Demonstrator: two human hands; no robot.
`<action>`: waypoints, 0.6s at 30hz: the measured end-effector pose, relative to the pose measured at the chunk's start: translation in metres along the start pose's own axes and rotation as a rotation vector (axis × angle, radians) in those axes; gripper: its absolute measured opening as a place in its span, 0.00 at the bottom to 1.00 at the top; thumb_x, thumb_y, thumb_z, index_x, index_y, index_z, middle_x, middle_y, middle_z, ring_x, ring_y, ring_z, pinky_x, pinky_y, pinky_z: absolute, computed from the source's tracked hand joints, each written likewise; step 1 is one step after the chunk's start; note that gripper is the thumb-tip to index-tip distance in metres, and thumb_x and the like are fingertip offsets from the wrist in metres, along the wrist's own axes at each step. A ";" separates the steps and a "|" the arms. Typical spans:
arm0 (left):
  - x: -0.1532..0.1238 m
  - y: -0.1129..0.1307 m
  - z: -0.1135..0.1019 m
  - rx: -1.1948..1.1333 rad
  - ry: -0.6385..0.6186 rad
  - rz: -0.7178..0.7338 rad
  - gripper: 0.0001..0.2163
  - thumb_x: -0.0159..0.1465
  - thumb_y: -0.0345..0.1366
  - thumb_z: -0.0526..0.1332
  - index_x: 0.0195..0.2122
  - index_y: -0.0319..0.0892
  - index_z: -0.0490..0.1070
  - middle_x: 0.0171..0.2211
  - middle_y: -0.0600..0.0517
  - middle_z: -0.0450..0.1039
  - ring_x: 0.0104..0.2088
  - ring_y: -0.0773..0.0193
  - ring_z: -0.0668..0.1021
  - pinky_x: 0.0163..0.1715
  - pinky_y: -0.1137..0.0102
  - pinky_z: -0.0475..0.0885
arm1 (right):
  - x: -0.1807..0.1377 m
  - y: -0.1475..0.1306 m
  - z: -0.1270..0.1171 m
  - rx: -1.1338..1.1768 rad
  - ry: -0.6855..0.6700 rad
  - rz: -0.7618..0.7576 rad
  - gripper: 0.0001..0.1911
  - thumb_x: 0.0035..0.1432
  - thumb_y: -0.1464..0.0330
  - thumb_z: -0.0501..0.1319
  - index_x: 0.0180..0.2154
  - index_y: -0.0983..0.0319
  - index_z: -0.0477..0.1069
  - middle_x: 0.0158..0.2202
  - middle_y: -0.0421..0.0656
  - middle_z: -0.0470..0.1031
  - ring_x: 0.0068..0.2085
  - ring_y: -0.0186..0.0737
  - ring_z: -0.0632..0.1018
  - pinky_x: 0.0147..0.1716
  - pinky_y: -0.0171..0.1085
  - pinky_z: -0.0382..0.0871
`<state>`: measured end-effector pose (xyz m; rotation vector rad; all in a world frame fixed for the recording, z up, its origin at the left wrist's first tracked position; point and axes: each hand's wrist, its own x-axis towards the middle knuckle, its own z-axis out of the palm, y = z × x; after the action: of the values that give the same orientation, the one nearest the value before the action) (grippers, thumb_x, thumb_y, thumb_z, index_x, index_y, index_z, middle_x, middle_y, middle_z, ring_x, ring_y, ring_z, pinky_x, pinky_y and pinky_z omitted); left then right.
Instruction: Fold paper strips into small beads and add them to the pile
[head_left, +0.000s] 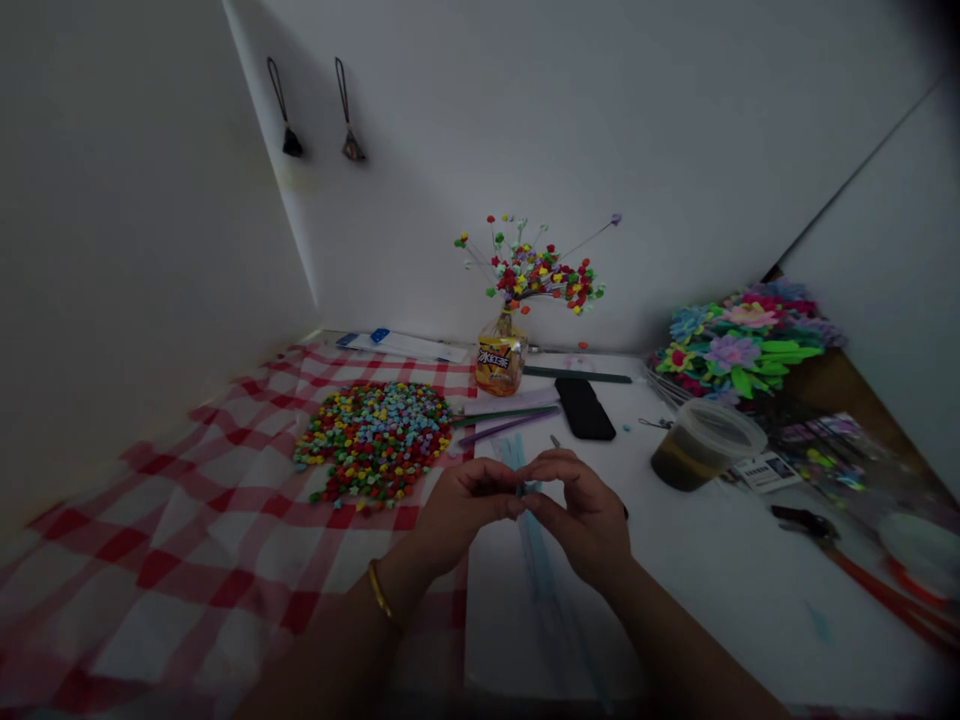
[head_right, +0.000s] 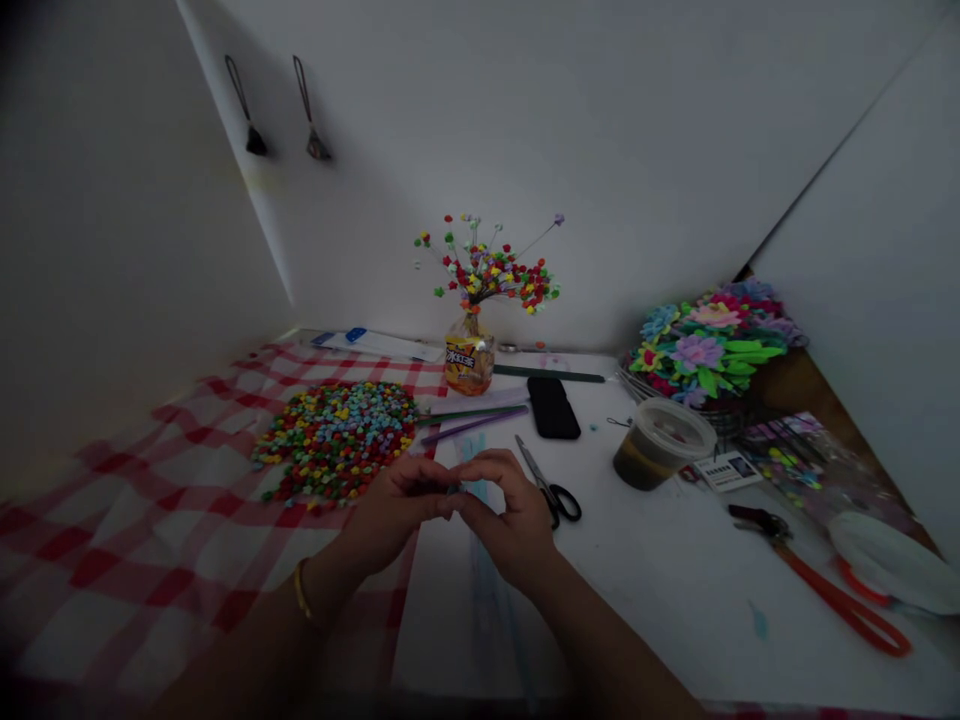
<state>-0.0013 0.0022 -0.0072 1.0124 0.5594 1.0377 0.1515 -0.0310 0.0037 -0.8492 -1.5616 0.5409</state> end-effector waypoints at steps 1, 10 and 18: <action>0.000 0.000 0.000 -0.024 -0.023 0.000 0.10 0.44 0.26 0.70 0.28 0.38 0.74 0.24 0.54 0.75 0.24 0.70 0.75 0.28 0.74 0.69 | -0.001 0.000 0.001 0.027 0.014 0.027 0.08 0.51 0.70 0.64 0.35 0.56 0.70 0.35 0.43 0.74 0.40 0.42 0.74 0.41 0.43 0.68; 0.001 0.000 0.000 -0.199 -0.130 0.029 0.08 0.47 0.29 0.70 0.28 0.37 0.75 0.23 0.53 0.75 0.21 0.69 0.74 0.24 0.73 0.68 | -0.003 0.003 0.006 0.318 0.089 0.143 0.17 0.46 0.70 0.68 0.37 0.56 0.65 0.36 0.40 0.77 0.39 0.39 0.77 0.39 0.41 0.71; -0.001 0.000 -0.001 -0.198 -0.133 0.016 0.09 0.45 0.30 0.71 0.27 0.38 0.76 0.23 0.54 0.74 0.22 0.70 0.74 0.25 0.74 0.67 | -0.003 0.003 0.005 0.262 0.064 0.078 0.12 0.49 0.72 0.66 0.35 0.56 0.66 0.35 0.41 0.74 0.39 0.40 0.76 0.38 0.43 0.71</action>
<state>-0.0021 0.0018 -0.0079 0.9040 0.3330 1.0098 0.1473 -0.0308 -0.0008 -0.7211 -1.3680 0.7501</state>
